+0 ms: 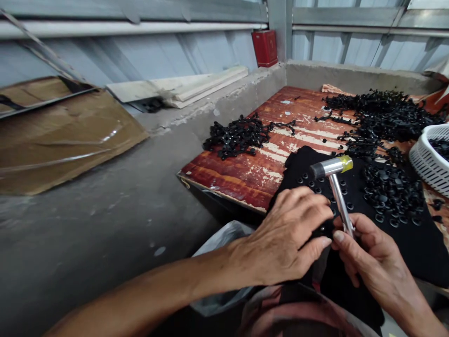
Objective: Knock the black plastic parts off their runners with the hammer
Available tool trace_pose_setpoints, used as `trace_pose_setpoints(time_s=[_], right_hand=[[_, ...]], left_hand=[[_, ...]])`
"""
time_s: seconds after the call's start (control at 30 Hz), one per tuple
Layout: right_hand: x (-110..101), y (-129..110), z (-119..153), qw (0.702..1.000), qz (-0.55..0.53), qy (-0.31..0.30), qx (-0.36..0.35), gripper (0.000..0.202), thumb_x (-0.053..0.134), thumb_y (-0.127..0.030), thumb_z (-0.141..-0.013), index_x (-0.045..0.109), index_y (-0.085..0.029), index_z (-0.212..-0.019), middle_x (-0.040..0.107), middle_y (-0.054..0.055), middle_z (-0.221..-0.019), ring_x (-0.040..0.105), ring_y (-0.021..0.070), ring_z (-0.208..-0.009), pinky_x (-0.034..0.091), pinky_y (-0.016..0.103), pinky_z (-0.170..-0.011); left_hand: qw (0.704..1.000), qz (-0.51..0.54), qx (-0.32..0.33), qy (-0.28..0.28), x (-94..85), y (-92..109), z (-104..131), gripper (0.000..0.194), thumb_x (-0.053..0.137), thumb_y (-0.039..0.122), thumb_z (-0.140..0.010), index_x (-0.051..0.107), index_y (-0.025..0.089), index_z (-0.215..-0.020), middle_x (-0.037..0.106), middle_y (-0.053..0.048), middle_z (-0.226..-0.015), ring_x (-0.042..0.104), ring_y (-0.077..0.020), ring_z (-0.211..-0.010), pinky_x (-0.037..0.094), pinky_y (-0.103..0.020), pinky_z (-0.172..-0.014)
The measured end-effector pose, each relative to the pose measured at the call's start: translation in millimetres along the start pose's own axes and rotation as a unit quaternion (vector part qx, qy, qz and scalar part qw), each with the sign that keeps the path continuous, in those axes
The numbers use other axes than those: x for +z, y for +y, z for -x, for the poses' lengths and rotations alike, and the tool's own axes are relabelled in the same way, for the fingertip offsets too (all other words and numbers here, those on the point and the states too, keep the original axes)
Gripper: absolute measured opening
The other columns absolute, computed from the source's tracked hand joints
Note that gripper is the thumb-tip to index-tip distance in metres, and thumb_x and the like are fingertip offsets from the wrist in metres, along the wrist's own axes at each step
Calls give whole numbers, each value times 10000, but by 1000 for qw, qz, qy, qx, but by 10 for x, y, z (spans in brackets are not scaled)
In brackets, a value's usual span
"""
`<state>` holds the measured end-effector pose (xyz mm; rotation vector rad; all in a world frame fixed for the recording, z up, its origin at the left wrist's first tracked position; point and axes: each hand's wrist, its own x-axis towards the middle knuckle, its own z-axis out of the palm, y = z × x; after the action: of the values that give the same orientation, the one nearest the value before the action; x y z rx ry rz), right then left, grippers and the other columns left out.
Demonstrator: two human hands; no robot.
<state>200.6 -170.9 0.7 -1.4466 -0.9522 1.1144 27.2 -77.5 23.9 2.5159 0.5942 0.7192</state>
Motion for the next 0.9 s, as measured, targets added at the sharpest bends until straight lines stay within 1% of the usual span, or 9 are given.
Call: trace_pose_setpoints(time_s=[0.07,0.17,0.23,0.3,0.37,0.47,0.6,0.73,0.9], right_hand=[[42,-31,-13,1000,-28,2,9,330,703,-514,-810,595,-220,-914,426,-88,-507,355,66,-340,283,170,-301],[39,-30,-23,999,-44,-1,29,376,718,-539,-788,572,-222,-928,422,-97,-483,365,74,-321,304,172,-286],[-1,-2,-8,998,-40,15,36,378,697,-548,-806,584,-214,-944,488,-69,-518,377,72,-338,319,170,-289],[-60,36,25,998,-33,53,31,375,689,-546,-815,607,-210,-960,603,-8,-649,409,71,-374,346,175,-293],[-131,80,66,995,-37,94,17,355,702,-524,-812,622,-218,-973,657,30,-782,437,73,-403,373,183,-296],[-247,153,136,990,-61,125,10,318,722,-477,-812,624,-236,-995,639,10,-765,440,77,-405,387,187,-294],[-355,238,250,991,-66,114,37,300,701,-457,-838,624,-252,-1043,613,-3,-755,448,83,-431,411,195,-323],[-365,268,352,986,-74,132,71,292,696,-467,-838,636,-258,-1034,591,-11,-740,442,86,-438,404,199,-329],[-350,286,404,979,-80,165,89,324,711,-492,-816,645,-251,-1023,577,-13,-718,436,86,-432,389,200,-330]], left_hand=[[996,15,34,-84,15,19,-80,154,535,249,-913,598,173,-1031,667,-74,-1074,533,-226,-1087,367,-423,-999],[988,76,2,-135,21,21,-179,156,533,249,-916,615,168,-1021,663,-40,-953,578,-168,-904,424,-335,-888],[985,103,-42,-132,5,5,-219,142,543,224,-892,627,162,-989,630,-35,-932,577,-152,-852,445,-290,-812],[985,105,-88,-108,-14,-30,-245,103,554,225,-875,635,161,-879,583,-29,-885,561,-144,-811,449,-276,-773],[985,105,-108,-86,-16,-81,-263,104,578,234,-859,625,161,-802,546,-20,-853,543,-138,-790,449,-280,-775],[983,126,-107,-77,24,-158,-291,80,591,218,-849,626,155,-813,543,-23,-881,550,-135,-821,450,-288,-816],[978,141,-111,-106,94,-202,-336,73,577,202,-860,610,163,-809,557,-30,-941,561,-132,-845,452,-282,-832],[972,149,-104,-151,99,-202,-375,105,545,202,-884,586,159,-797,555,-34,-943,556,-134,-855,446,-277,-832],[973,122,-111,-162,72,-189,-410,147,488,200,-918,582,149,-817,568,-46,-960,554,-143,-855,440,-297,-834]])
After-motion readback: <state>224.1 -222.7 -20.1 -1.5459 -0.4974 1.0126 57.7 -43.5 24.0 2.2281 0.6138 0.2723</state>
